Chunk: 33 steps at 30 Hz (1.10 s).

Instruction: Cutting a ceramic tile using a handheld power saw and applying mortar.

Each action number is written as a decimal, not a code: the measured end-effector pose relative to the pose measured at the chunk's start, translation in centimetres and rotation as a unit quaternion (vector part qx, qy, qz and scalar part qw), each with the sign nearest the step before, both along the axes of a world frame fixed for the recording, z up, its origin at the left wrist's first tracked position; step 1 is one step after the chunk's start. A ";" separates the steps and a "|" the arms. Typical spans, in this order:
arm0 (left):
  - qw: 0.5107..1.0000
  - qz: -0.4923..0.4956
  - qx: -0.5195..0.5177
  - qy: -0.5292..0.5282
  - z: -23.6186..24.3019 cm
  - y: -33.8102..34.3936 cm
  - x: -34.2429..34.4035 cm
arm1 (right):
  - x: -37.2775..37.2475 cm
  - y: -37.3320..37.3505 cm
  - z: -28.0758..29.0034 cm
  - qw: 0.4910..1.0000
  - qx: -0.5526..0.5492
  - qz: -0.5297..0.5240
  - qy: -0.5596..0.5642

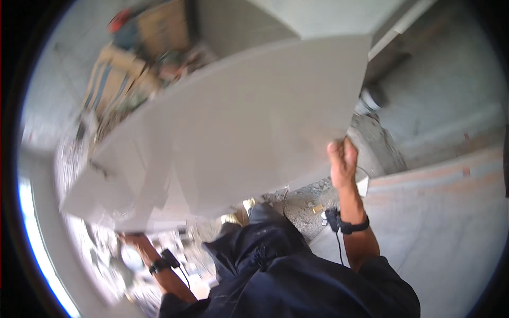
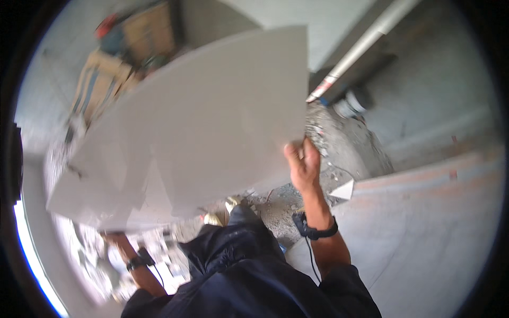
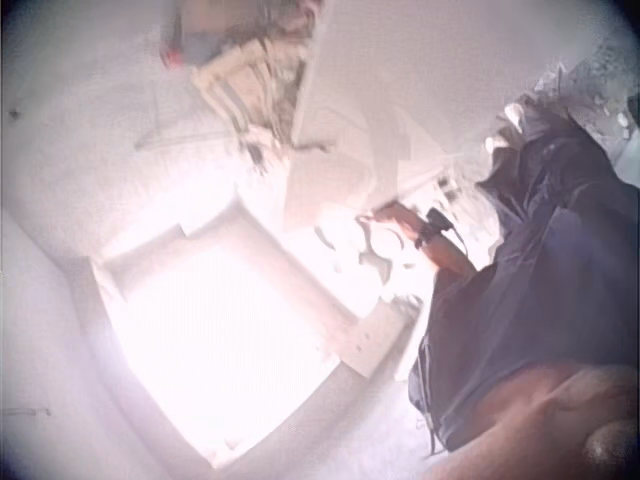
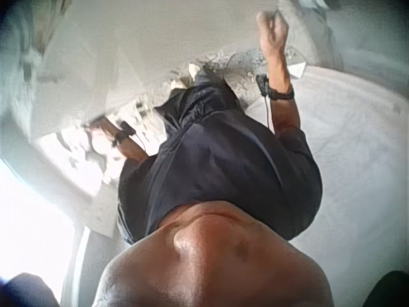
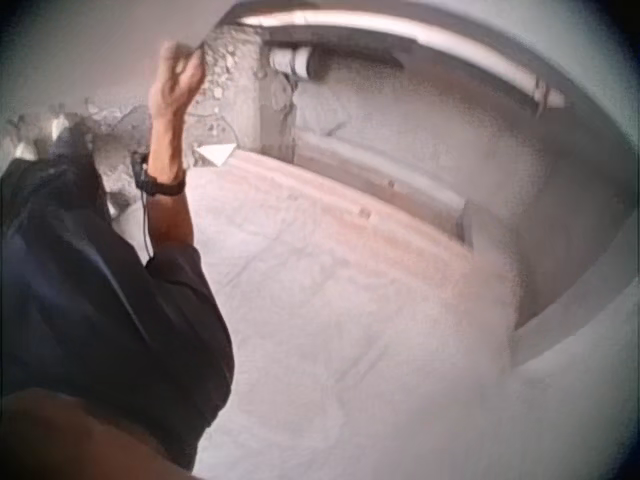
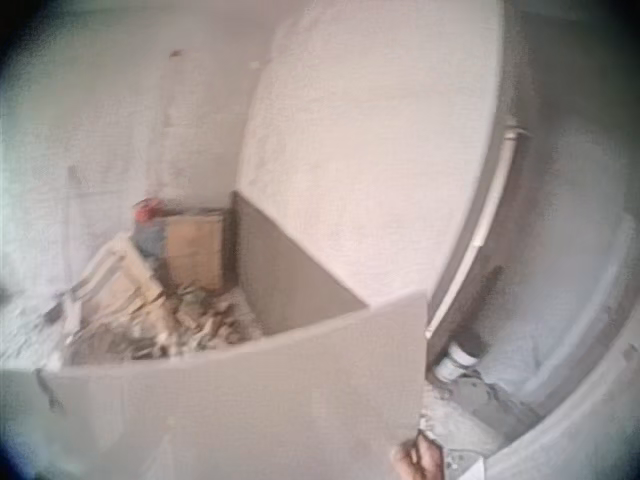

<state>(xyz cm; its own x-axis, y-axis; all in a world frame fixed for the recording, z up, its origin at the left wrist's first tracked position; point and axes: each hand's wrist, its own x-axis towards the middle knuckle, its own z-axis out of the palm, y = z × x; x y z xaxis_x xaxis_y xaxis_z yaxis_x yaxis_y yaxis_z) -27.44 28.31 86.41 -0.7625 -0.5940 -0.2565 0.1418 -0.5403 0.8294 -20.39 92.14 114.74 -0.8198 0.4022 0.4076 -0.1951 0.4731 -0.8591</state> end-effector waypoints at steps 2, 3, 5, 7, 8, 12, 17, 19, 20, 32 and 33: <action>0.994 -0.089 0.037 0.045 -1.4 2.0 0.3 | 5.8 0.2 2.9 0.997 0.001 -0.040 -0.066; 0.988 -0.128 0.051 0.068 -0.8 3.3 -1.7 | 8.1 -0.5 4.7 0.993 -0.001 -0.061 -0.098; 0.971 -0.199 0.077 0.111 0.3 6.8 -4.9 | 13.0 -1.0 5.1 0.990 -0.011 -0.124 -0.070; 0.947 -0.267 0.118 0.136 -1.0 15.6 -0.6 | 18.7 0.5 4.2 0.973 -0.065 -0.212 0.058; 0.938 -0.291 0.128 0.136 -1.3 17.3 2.2 | 21.9 1.0 4.5 0.959 -0.052 -0.276 0.032; 0.900 -0.369 0.154 0.175 0.8 30.6 -6.9 | 19.4 9.8 1.8 0.911 -0.085 -0.394 0.087; 0.871 -0.420 0.176 0.185 -4.2 41.4 -0.6 | 24.9 17.1 -0.2 0.901 -0.103 -0.404 0.123; 0.859 -0.436 0.181 0.198 -5.2 46.9 0.0 | 26.9 22.6 -1.7 0.902 -0.147 -0.365 0.179; 0.853 -0.443 0.183 0.204 -5.6 49.8 0.3 | 27.5 25.6 -2.4 0.901 -0.141 -0.359 0.197; 0.799 -0.509 0.220 0.233 -7.8 85.7 -7.6 | 32.1 67.4 1.7 0.906 0.190 -0.294 0.238; 0.798 -0.510 0.222 0.233 -8.4 86.3 -7.4 | 32.3 70.4 2.3 0.910 0.184 -0.287 0.235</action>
<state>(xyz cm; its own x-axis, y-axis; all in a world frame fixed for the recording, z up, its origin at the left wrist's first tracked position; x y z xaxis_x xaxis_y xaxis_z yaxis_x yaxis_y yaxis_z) -34.81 114.59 78.01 -0.8649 0.4674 0.1832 -0.3229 -0.7973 0.5099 11.94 162.50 117.08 -0.2185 0.4747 0.8526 -0.1297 0.8518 -0.5075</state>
